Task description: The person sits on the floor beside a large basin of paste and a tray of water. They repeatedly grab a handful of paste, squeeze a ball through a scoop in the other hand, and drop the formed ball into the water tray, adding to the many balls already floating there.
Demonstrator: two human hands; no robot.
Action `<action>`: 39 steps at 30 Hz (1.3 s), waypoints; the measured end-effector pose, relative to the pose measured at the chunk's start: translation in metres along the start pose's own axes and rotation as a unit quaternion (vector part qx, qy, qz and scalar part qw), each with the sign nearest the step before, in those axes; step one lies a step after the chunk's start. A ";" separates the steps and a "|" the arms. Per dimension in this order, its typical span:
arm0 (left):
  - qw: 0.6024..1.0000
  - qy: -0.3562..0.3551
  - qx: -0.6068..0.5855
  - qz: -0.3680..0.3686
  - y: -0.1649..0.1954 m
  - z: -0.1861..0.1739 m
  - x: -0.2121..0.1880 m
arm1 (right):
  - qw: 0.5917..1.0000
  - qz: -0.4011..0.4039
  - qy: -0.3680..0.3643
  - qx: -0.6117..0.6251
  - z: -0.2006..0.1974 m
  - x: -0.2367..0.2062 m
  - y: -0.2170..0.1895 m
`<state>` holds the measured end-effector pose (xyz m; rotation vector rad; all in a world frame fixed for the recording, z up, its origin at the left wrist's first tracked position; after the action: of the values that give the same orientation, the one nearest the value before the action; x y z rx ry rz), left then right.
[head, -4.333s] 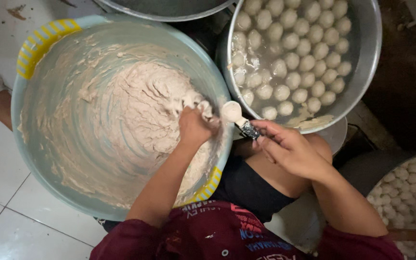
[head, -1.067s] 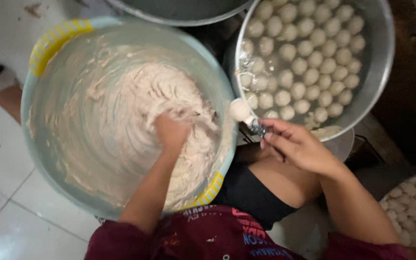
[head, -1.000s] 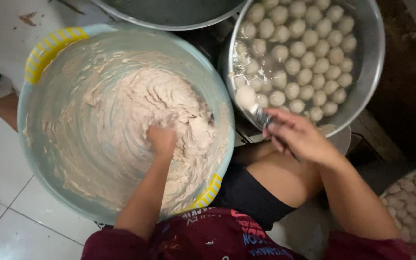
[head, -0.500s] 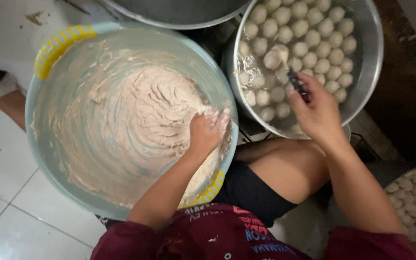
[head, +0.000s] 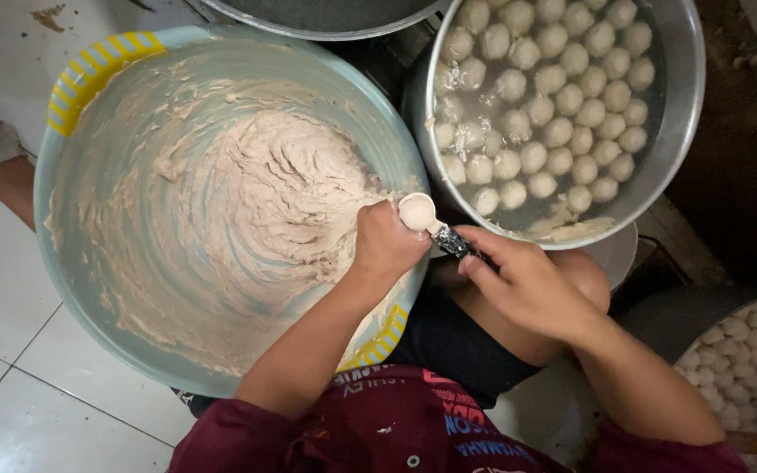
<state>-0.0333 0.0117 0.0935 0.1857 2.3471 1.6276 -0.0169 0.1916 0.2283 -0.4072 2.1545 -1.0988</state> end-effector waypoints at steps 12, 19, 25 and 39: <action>0.984 0.107 0.144 0.007 -0.070 0.011 0.007 | 0.980 0.183 0.074 -0.002 -0.052 0.010 0.024; 0.993 0.114 -0.035 0.009 -0.034 0.004 0.006 | 0.976 0.151 0.143 -0.061 -0.052 0.005 0.007; 0.993 0.062 0.004 0.098 -0.005 -0.003 0.006 | 0.997 0.042 0.035 -0.062 -0.012 0.000 -0.005; 0.941 0.020 0.314 -0.123 -0.072 -0.058 0.062 | 0.941 0.132 -0.071 0.304 -0.027 0.013 0.042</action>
<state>-0.1058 -0.0502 0.0364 -0.0203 2.7134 0.7392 -0.0436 0.2258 0.2006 0.0856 1.5770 -1.4457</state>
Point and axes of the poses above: each hand's wrist, its own x-axis towards the middle knuckle, its own z-axis out of the palm, y = z × x, the point moved 1 cm from there along x, towards the middle knuckle, and after that the axes turned 15 degrees about -y, right-handed, at the moved point
